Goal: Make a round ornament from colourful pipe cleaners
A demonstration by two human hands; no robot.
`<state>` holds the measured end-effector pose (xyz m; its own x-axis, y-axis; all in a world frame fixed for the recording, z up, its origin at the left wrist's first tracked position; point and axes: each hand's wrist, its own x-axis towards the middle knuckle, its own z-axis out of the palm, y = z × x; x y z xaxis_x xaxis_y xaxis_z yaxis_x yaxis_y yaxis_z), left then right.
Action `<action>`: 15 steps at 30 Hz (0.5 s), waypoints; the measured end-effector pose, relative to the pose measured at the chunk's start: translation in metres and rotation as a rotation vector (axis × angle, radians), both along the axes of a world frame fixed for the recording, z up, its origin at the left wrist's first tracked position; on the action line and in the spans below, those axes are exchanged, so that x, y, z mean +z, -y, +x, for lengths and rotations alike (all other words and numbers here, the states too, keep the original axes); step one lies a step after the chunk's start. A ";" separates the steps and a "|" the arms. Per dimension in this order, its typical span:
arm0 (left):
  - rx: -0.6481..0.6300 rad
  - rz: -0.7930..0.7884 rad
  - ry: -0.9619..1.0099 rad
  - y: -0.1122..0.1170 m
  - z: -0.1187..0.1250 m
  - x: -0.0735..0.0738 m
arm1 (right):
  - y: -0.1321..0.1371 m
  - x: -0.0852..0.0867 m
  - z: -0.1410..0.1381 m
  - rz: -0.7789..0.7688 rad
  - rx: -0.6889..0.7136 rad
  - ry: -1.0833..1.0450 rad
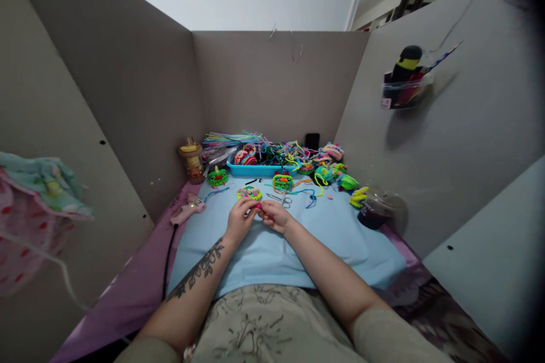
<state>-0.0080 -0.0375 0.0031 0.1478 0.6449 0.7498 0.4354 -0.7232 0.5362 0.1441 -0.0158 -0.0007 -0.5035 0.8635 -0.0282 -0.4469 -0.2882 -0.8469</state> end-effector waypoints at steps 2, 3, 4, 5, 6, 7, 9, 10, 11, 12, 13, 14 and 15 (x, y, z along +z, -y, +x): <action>0.001 -0.003 0.006 0.000 0.000 -0.001 | 0.001 0.001 0.000 0.014 0.005 0.001; 0.001 -0.006 0.009 0.000 0.000 -0.001 | 0.002 0.002 0.000 0.019 0.003 0.006; 0.000 -0.009 0.012 0.000 0.000 -0.001 | 0.003 0.002 0.000 0.020 -0.003 0.012; -0.001 -0.011 0.013 0.000 0.000 -0.002 | 0.003 0.003 0.000 0.019 -0.007 0.018; -0.001 -0.010 0.014 0.000 0.000 -0.002 | 0.004 0.003 -0.001 0.017 -0.008 0.020; 0.001 -0.006 0.017 0.000 0.000 -0.002 | 0.004 0.003 -0.001 0.016 -0.007 0.020; 0.011 0.009 0.022 0.000 -0.001 -0.002 | 0.005 0.004 -0.001 0.014 0.003 0.013; 0.018 0.022 0.019 0.001 -0.001 -0.002 | 0.005 0.004 -0.001 0.014 0.008 0.009; 0.026 0.037 0.012 0.001 -0.001 -0.002 | 0.005 0.003 -0.001 0.014 0.010 0.005; 0.034 0.052 -0.003 0.001 -0.001 -0.003 | 0.004 0.003 -0.001 0.014 0.008 0.002; 0.042 0.062 -0.022 0.002 -0.001 -0.003 | 0.004 0.003 -0.001 0.012 0.001 0.000; 0.049 0.068 -0.040 0.002 -0.001 -0.003 | 0.003 0.003 -0.001 0.010 -0.013 -0.003; 0.051 0.065 -0.055 0.002 0.000 -0.003 | 0.003 0.003 -0.001 0.006 -0.030 -0.005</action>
